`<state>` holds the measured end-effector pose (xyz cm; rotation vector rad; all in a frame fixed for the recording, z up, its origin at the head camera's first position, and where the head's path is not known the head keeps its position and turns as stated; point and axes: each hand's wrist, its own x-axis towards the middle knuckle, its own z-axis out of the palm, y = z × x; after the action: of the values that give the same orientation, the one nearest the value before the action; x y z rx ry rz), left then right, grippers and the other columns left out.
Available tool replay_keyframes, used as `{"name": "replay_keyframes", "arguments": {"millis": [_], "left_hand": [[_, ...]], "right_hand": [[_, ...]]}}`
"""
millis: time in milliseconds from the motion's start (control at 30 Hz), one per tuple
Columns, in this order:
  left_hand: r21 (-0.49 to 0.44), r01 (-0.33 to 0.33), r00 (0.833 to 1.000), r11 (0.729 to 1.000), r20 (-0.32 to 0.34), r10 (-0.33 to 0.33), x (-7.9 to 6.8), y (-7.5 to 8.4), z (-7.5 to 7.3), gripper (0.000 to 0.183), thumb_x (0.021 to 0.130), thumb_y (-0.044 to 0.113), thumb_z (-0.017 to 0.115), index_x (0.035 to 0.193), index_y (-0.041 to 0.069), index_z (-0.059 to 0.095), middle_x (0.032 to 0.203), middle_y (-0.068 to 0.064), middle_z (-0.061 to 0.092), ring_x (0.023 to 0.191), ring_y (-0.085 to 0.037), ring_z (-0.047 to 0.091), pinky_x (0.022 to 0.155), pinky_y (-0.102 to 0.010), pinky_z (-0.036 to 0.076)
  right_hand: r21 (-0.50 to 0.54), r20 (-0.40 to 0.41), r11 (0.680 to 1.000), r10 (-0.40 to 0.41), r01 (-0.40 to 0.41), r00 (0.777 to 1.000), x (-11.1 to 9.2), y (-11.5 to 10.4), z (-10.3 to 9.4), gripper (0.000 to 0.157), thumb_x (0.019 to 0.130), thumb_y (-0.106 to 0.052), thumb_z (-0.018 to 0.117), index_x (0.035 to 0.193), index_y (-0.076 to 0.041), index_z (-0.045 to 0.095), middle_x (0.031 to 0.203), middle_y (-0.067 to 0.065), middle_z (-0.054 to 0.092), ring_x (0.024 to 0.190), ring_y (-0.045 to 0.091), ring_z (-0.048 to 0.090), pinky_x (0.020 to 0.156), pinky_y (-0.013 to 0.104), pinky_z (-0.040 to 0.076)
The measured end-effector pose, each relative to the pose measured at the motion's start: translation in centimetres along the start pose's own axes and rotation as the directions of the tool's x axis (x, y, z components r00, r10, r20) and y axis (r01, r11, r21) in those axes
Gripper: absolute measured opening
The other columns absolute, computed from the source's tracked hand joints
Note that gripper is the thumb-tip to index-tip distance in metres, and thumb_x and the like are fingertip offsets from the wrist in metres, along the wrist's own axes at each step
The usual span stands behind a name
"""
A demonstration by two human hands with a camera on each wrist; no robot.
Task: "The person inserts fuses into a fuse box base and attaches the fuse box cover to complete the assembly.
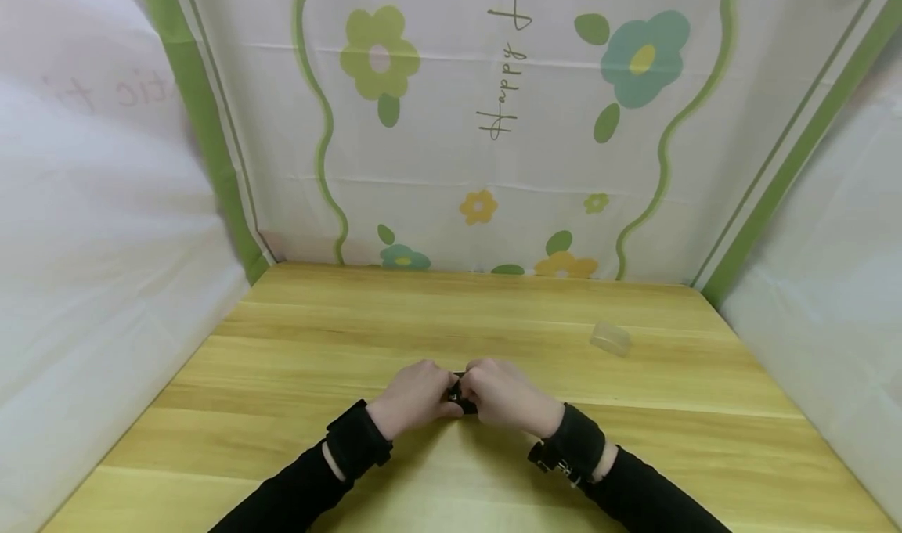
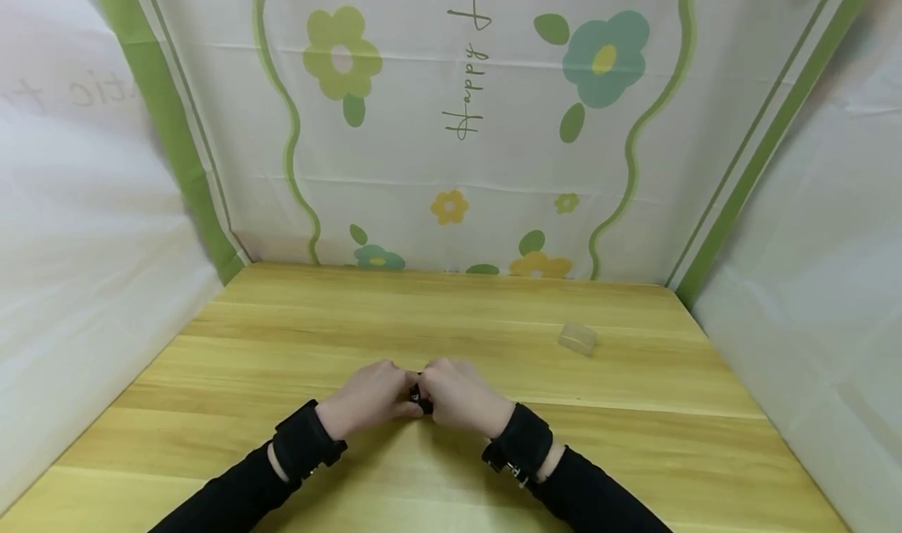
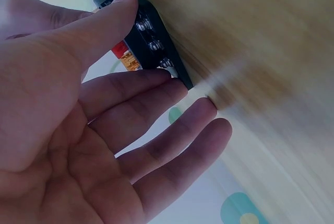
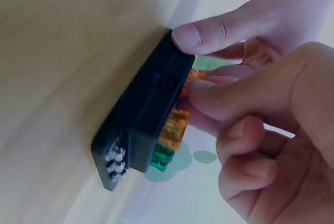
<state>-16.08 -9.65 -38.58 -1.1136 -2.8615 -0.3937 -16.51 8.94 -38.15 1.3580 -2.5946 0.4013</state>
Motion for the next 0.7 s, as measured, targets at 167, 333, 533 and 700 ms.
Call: {"name": "replay_keyframes", "arguments": {"millis": [167, 333, 533, 700], "left_hand": [[0.003, 0.013, 1.0, 1.0, 0.017, -0.013, 0.03, -0.24, 0.15, 0.027, 0.082, 0.035, 0.073, 0.071, 0.018, 0.055, 0.056, 0.01, 0.034, 0.05, -0.004, 0.032, 0.049, -0.018, 0.022], [0.002, 0.008, 1.0, 1.0, 0.017, -0.008, 0.04, -0.31, 0.17, 0.025, 0.082, 0.036, 0.073, 0.074, 0.019, 0.057, 0.056, 0.01, 0.034, 0.05, -0.004, 0.032, 0.05, -0.018, 0.022], [0.005, 0.002, 1.0, 1.0, 0.001, -0.002, 0.06, -0.23, 0.13, 0.025, 0.081, 0.035, 0.074, 0.074, 0.018, 0.057, 0.056, 0.009, 0.034, 0.05, -0.004, 0.031, 0.05, -0.018, 0.022], [0.01, 0.007, 1.0, 1.0, 0.003, -0.007, 0.01, -0.16, 0.14, 0.025, 0.081, 0.034, 0.074, 0.072, 0.018, 0.057, 0.055, 0.009, 0.036, 0.05, -0.004, 0.032, 0.049, -0.018, 0.024]], "right_hand": [[0.003, 0.022, 1.0, -0.021, 0.02, 1.0, 0.02, 0.59, -0.03, 0.028, 0.079, 0.004, 0.062, 0.064, -0.02, 0.057, 0.066, -0.01, 0.04, 0.056, 0.003, 0.03, 0.049, 0.015, 0.023], [0.018, -0.003, 0.999, -0.041, 0.041, 0.999, -0.06, 0.72, -0.28, 0.017, 0.084, -0.005, 0.067, 0.076, -0.019, 0.068, 0.072, -0.01, 0.05, 0.059, 0.0, 0.043, 0.053, 0.012, 0.034], [-0.004, -0.028, 1.0, -0.031, 0.031, 0.999, -0.05, 0.53, -0.15, 0.016, 0.083, -0.001, 0.068, 0.083, -0.017, 0.072, 0.076, -0.006, 0.057, 0.065, 0.001, 0.051, 0.058, 0.011, 0.037], [0.006, -0.045, 1.0, -0.012, 0.013, 0.999, 0.03, 0.52, 0.32, 0.02, 0.08, 0.002, 0.068, 0.08, -0.017, 0.072, 0.076, -0.007, 0.06, 0.066, 0.0, 0.054, 0.057, 0.01, 0.037]]}}
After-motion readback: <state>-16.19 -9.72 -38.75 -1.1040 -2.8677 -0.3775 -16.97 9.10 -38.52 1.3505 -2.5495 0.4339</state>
